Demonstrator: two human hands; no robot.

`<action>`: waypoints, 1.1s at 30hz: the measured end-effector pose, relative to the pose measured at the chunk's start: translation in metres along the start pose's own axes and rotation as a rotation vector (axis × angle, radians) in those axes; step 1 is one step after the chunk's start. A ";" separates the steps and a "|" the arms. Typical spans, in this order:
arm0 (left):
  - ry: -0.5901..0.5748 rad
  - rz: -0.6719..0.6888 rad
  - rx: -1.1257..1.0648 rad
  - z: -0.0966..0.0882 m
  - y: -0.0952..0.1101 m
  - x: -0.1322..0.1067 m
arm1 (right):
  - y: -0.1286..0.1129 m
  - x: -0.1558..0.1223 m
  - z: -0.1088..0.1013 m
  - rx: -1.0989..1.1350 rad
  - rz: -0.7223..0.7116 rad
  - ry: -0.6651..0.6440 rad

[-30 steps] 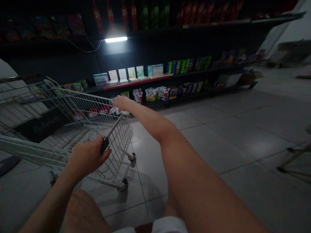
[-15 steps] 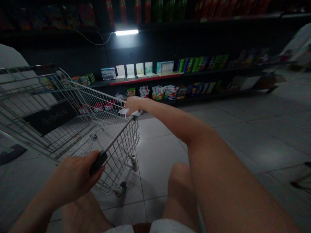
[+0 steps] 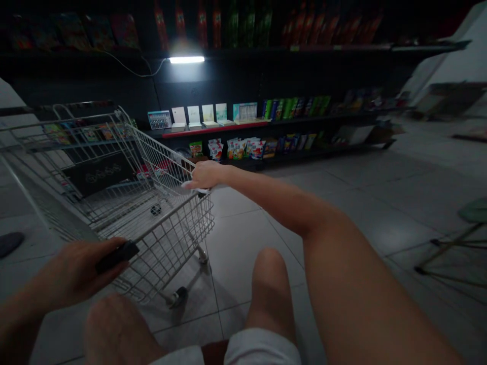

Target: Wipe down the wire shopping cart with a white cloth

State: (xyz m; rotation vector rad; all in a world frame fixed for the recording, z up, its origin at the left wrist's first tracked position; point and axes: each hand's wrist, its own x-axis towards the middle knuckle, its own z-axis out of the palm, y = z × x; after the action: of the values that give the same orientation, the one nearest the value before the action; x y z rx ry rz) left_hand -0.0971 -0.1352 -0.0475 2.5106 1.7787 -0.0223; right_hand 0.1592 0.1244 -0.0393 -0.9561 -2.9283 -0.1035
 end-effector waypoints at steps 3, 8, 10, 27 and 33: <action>-0.015 -0.019 -0.111 -0.004 -0.023 -0.008 | -0.010 -0.018 0.004 0.110 -0.120 0.108; -0.044 -0.143 -0.156 -0.014 -0.063 -0.013 | -0.026 -0.042 0.010 0.201 -0.277 0.221; -0.092 -0.181 -0.113 -0.021 -0.068 -0.004 | -0.034 -0.041 0.009 0.198 -0.267 0.205; -0.006 0.215 -0.281 -0.001 -0.018 0.138 | -0.074 -0.043 0.074 0.068 -0.224 0.802; -0.224 0.330 -0.415 -0.007 -0.019 0.153 | -0.089 -0.041 0.133 0.331 0.186 1.175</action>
State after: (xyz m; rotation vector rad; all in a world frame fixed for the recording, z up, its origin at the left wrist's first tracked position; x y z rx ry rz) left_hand -0.0643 0.0153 -0.0493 2.3492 1.1342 0.0720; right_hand 0.1344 0.0397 -0.1789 -0.7249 -1.7078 -0.1115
